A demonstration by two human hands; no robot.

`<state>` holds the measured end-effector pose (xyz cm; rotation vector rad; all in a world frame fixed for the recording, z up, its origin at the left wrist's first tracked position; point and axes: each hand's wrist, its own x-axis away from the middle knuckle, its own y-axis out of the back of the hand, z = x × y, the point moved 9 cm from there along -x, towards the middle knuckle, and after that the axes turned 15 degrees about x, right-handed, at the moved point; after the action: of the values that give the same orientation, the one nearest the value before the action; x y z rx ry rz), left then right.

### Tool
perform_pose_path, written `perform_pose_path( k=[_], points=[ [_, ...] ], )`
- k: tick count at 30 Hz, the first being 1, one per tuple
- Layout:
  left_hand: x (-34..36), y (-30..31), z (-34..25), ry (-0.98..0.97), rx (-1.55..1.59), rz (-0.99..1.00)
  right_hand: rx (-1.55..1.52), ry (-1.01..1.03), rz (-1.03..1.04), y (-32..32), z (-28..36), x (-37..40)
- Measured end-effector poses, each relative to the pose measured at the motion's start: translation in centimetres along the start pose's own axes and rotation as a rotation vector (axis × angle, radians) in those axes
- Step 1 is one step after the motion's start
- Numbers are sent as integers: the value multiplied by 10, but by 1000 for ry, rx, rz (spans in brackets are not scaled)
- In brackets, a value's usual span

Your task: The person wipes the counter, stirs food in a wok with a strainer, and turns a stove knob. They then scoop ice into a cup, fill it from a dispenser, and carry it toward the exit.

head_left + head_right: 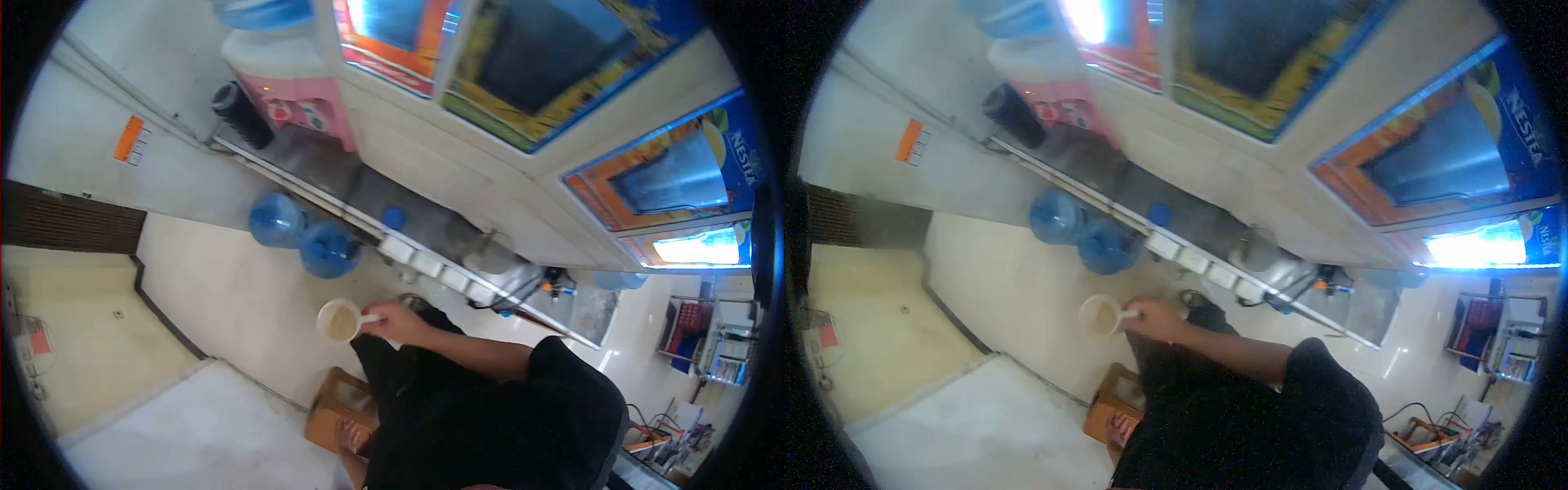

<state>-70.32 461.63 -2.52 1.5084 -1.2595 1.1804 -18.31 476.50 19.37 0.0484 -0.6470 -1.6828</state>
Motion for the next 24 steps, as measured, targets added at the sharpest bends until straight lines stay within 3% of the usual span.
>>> perform_pose_path(
  k=[4, 6, 10, 12, 14, 17, 20, 24],
  points=[
    [-22, -1, -130, -176, -16, 45, -106, -85, -537, 29, -3, -71],
    [-16, -17, -197, -252, -32, 99, -237, -160, -649, 50, 15, -106],
    [-27, -25, -302, -368, -43, 148, -347, -122, -881, 99, 54, -173],
    [-37, -18, -331, -360, -93, 180, -200, -241, -969, 125, 7, -216],
    [-48, -8, -362, -334, -126, 173, -91, -235, -1182, 148, 6, -233],
    [-65, 9, -404, -316, -79, 141, 163, -284, -1319, 157, 16, -246],
    [-95, 27, -421, -265, 3, 96, 33, -348, -1373, 151, 10, -256],
    [-134, 40, -449, -160, -27, 62, 135, -471, -1493, 137, 19, -242]
  ],
)
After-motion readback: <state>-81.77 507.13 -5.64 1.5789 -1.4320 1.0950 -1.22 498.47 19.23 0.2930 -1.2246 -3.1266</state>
